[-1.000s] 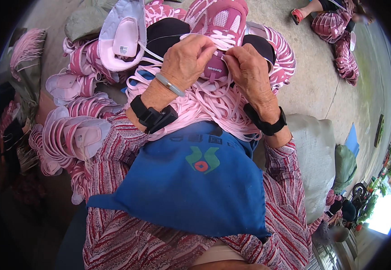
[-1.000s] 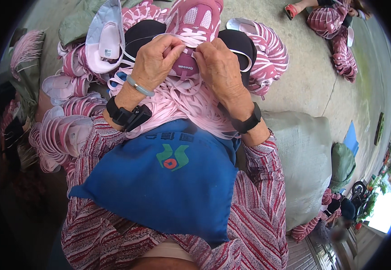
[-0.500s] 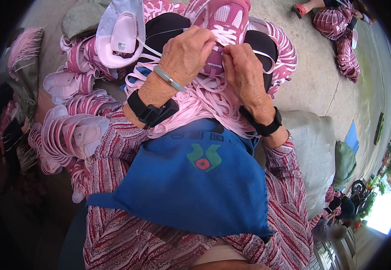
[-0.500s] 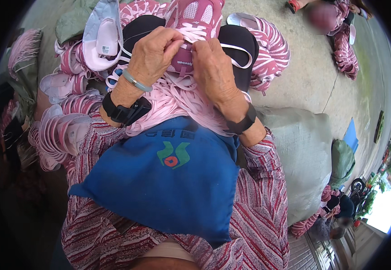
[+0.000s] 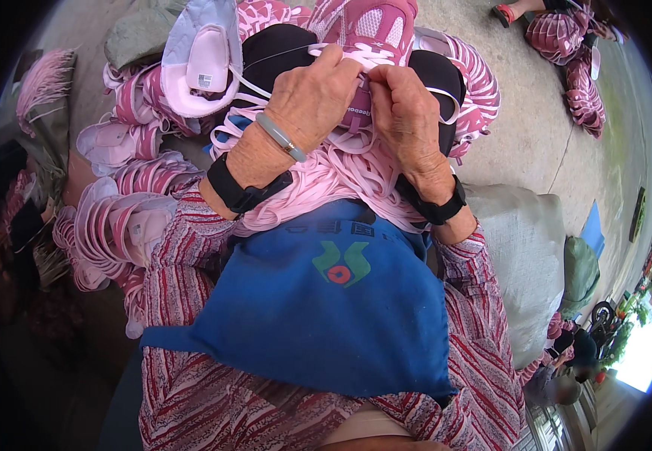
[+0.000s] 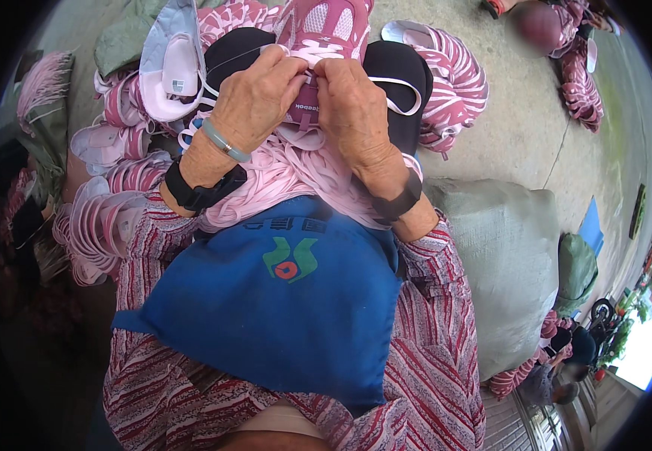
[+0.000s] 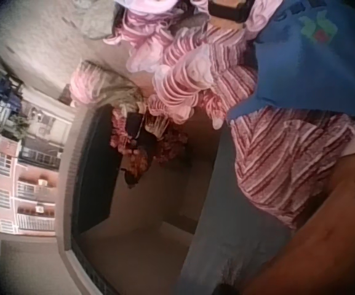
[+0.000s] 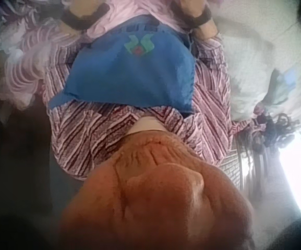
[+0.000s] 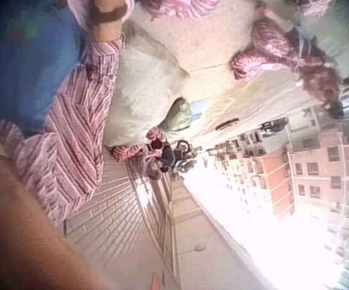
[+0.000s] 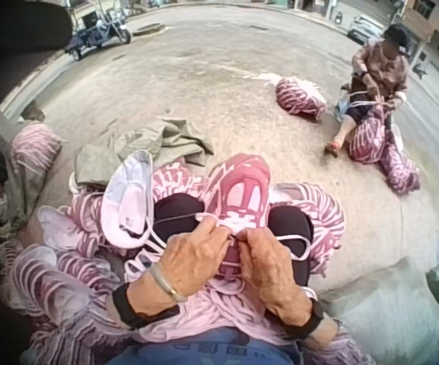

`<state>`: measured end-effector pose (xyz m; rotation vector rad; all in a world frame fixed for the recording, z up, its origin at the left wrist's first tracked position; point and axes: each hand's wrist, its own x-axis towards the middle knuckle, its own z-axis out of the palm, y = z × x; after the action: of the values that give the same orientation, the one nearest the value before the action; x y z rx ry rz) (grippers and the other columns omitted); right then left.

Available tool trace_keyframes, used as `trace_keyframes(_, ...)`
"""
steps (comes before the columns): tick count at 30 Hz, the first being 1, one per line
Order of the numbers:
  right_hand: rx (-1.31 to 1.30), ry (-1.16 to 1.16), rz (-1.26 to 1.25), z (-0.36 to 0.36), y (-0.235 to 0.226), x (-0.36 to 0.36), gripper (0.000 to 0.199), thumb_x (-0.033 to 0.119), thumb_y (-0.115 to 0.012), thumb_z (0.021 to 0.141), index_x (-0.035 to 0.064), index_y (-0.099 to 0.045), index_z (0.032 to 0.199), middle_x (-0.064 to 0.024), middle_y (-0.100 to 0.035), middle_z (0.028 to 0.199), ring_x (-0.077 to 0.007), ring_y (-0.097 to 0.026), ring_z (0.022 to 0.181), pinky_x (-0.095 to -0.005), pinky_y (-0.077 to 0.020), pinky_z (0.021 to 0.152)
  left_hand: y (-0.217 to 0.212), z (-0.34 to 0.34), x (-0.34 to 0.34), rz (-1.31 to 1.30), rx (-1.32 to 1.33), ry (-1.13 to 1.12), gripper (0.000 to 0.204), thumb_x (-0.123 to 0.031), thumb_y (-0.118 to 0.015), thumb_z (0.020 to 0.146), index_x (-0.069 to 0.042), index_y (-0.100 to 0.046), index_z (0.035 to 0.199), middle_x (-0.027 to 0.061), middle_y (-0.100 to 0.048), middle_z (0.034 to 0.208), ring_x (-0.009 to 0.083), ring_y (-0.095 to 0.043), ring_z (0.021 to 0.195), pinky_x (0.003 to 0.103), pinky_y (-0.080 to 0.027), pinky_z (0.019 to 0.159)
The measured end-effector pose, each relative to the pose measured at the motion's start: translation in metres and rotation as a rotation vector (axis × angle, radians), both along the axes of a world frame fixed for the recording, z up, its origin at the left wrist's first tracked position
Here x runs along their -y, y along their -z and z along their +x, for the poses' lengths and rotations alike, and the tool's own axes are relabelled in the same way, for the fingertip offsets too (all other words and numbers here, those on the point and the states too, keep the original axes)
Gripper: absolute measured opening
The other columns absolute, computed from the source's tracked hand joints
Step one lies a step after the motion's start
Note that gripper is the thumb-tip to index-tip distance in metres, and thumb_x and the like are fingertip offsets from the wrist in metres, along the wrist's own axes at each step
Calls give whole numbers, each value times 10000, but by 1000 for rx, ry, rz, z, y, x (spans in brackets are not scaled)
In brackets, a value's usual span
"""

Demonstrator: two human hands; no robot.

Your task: The person is lacing a pink sneaker while sitting outdoors with a large pile of shoe components.

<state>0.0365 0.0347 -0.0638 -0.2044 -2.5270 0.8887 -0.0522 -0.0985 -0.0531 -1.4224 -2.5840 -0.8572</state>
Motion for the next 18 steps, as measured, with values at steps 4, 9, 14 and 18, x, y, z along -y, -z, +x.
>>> trace_keyframes(4,-9,-17,-42,1,0,-3,178,56,-610,818,42,-565,990,-160,-608,869,-350,-612,726,-405,-499,639,-3,-7,-5,-106,7,98,160,-171,-595,871,-65,-557,985,113,-543,863,323,-615,750,383,-503,609)
trace_keyframes(9,-109,-10,149,10,-18,-7,187,38,-630,798,36,-590,980,-137,-613,863,-312,-612,728,-371,-497,640,3,-21,-8,-42,83,204,151,-176,-559,894,-36,-529,941,125,-537,842,331,-592,728,408,-494,633)
trace_keyframes(14,-57,-138,-193,37,-41,4,180,45,-659,785,13,-621,959,-138,-607,919,-297,-613,831,-368,-508,697,-15,-39,16,10,632,393,183,-173,-427,969,-11,-497,921,61,-504,779,203,-539,549,353,-491,518)
trace_keyframes(18,-31,-433,-327,27,-43,36,353,177,-626,860,1,-531,1150,-187,-562,1044,-317,-597,839,-384,-490,745,-61,-35,36,461,1987,470,267,-226,-371,987,-29,-487,849,38,-513,770,92,-438,419,223,-380,342)
